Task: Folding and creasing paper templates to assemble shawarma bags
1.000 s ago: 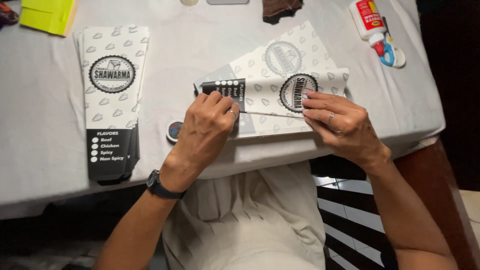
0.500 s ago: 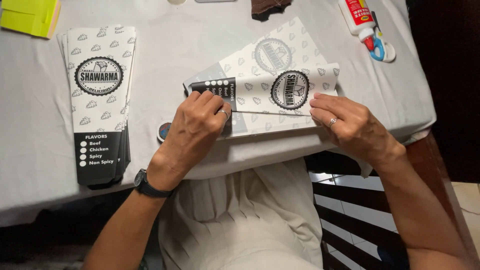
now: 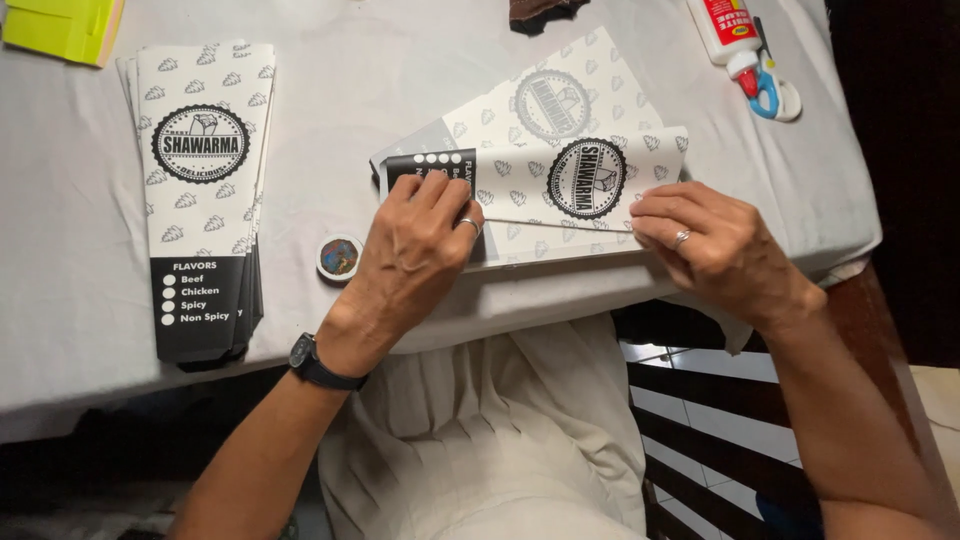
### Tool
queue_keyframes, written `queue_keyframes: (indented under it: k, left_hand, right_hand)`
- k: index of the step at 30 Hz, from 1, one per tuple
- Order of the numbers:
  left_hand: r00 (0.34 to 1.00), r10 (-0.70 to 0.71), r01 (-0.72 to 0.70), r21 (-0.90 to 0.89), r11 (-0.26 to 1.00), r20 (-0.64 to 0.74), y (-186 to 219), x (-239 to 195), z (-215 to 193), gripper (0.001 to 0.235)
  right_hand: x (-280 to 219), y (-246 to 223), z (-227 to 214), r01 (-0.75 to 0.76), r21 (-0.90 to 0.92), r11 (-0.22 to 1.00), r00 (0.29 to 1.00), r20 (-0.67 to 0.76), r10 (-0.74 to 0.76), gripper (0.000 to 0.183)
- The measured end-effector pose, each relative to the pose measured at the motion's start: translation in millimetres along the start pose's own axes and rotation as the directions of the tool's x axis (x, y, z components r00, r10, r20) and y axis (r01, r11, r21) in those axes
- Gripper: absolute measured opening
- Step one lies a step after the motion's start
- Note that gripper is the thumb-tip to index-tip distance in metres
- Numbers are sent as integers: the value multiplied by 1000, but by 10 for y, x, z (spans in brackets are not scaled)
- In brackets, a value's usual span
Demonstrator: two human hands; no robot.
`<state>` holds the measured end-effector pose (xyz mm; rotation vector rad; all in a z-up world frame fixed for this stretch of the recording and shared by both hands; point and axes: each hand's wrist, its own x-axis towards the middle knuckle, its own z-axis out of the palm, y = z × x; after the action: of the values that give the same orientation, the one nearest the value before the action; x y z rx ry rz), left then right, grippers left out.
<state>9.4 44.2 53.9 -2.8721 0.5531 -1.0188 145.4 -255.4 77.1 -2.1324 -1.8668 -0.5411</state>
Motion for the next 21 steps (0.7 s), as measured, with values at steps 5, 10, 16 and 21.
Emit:
queue_keyframes:
  k: [5, 10, 16, 21]
  left_hand:
    - [1000, -16, 16, -43, 999, -3, 57, -2, 89, 38]
    - [992, 9, -18, 66, 998, 127, 102, 35, 11, 23]
    - [957, -201, 155, 217, 964, 208, 449, 25, 135, 7]
    - [952, -272, 238, 217, 947, 142, 652, 23, 186, 61]
  right_hand:
    - [-84, 82, -119, -10, 91, 996, 999, 46, 5, 17]
    - [-82, 49, -89, -29, 41, 999, 999, 35, 27, 29]
    - [-196, 0, -32, -71, -13, 997, 995, 67, 72, 52]
    - [-251, -49, 45, -99, 4, 995, 994, 41, 99, 47]
